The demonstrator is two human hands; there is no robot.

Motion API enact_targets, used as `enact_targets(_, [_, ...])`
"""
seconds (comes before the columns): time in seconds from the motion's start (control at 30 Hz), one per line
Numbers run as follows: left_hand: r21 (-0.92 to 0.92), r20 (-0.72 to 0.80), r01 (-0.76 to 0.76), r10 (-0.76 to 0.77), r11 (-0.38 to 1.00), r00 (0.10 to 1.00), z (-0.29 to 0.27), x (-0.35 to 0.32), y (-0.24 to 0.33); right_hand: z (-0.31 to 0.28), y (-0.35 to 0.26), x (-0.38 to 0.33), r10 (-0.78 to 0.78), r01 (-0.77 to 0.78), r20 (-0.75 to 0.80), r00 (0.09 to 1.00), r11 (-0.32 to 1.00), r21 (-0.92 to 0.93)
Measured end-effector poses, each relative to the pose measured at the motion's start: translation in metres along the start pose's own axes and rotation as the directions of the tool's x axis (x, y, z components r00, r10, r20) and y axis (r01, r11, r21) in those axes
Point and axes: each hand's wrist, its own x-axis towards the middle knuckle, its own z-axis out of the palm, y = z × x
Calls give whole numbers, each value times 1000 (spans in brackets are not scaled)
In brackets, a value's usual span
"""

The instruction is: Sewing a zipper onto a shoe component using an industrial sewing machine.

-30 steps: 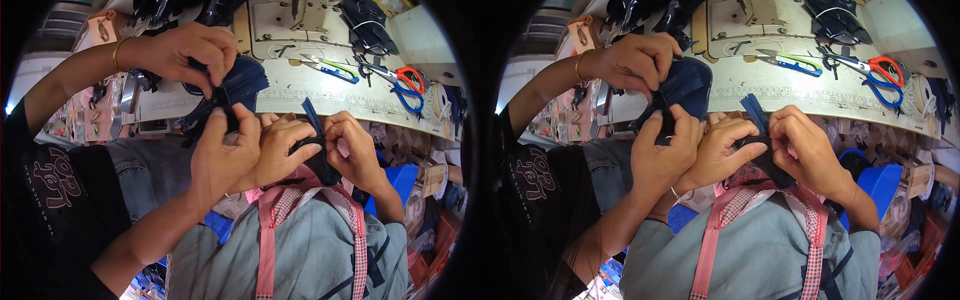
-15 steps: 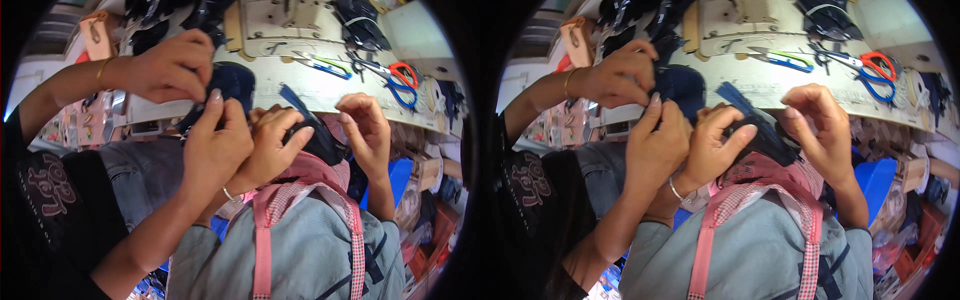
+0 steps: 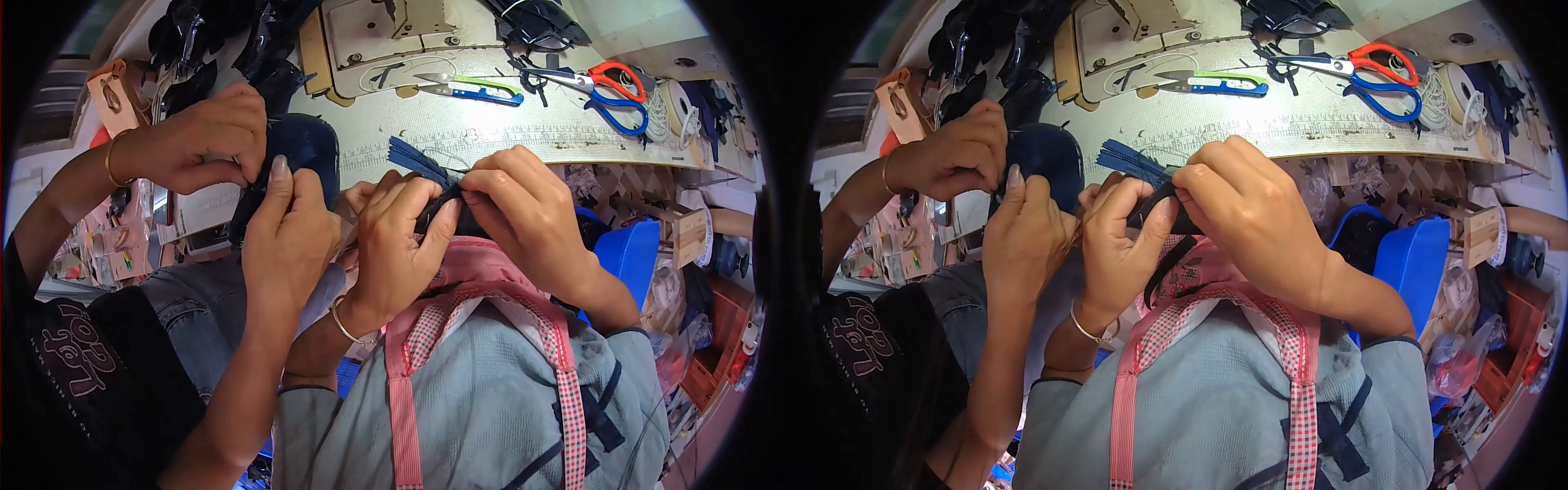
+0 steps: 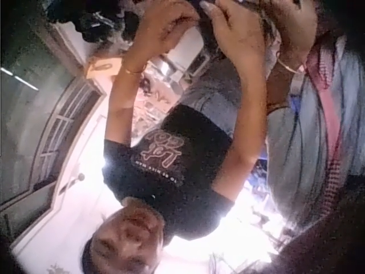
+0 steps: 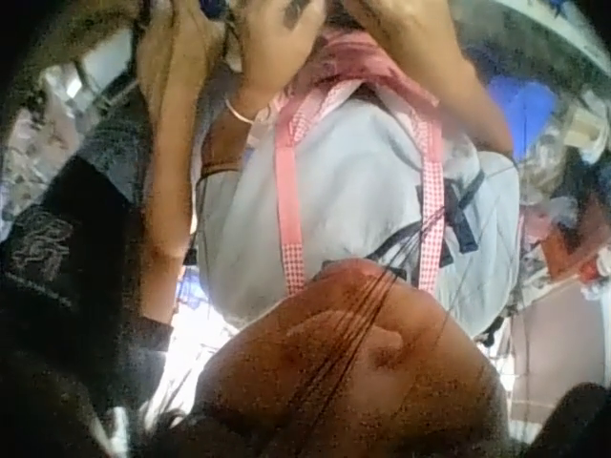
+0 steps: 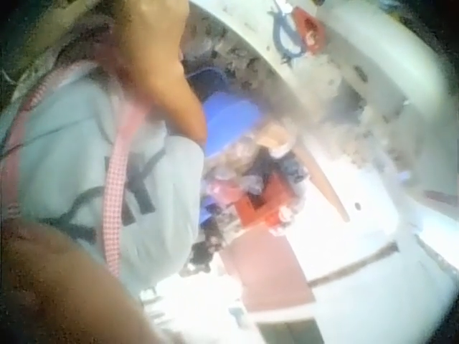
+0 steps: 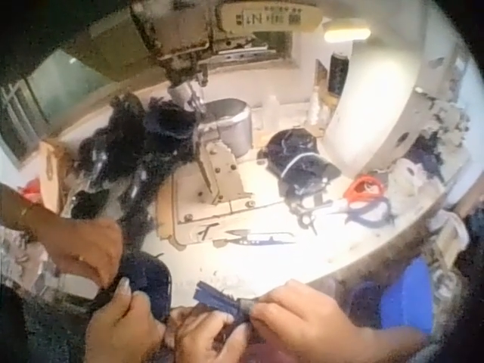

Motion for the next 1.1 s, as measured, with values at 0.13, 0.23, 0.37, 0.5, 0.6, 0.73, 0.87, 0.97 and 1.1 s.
enact_targets(0.13, [39, -17, -73, 73, 997, 997, 1, 0, -2, -1, -1, 3, -23, 37, 120, 993, 993, -109])
enact_targets(0.23, [47, -7, -95, 95, 994, 995, 0, -1, -3, 0, 4, 5, -25, 37, 133, 991, 995, -87])
enact_targets(0.37, [23, -2, -27, 27, 999, 1000, -6, -1, -3, 0, 10, 3, -29, 28, 21, 999, 999, 35])
enact_targets(0.5, [47, -24, -16, 17, 999, 1000, -5, -1, -5, 3, -2, 5, -59, 59, 51, 997, 998, 5])
enact_targets(0.6, [76, -24, -83, 85, 994, 996, 0, -1, -6, -6, -4, 5, -52, 88, 218, 974, 984, -157])
enact_targets(0.73, [116, -8, -70, 71, 991, 997, -7, -2, 5, -3, -1, 7, -70, 110, 271, 960, 985, -136])
enact_targets(0.87, [89, -37, -24, 27, 996, 999, -66, -33, -8, 6, 1, 7, -67, 104, 252, 965, 986, -134])
enact_targets(0.97, [54, -55, -3, 6, 999, 998, -64, -35, -9, 8, 2, 7, -68, 79, 132, 989, 993, -85])
enact_targets(1.1, [8, -73, 20, -19, 1000, 997, -56, -34, -9, -5, 28, 5, 133, -139, -57, 989, 985, -105])
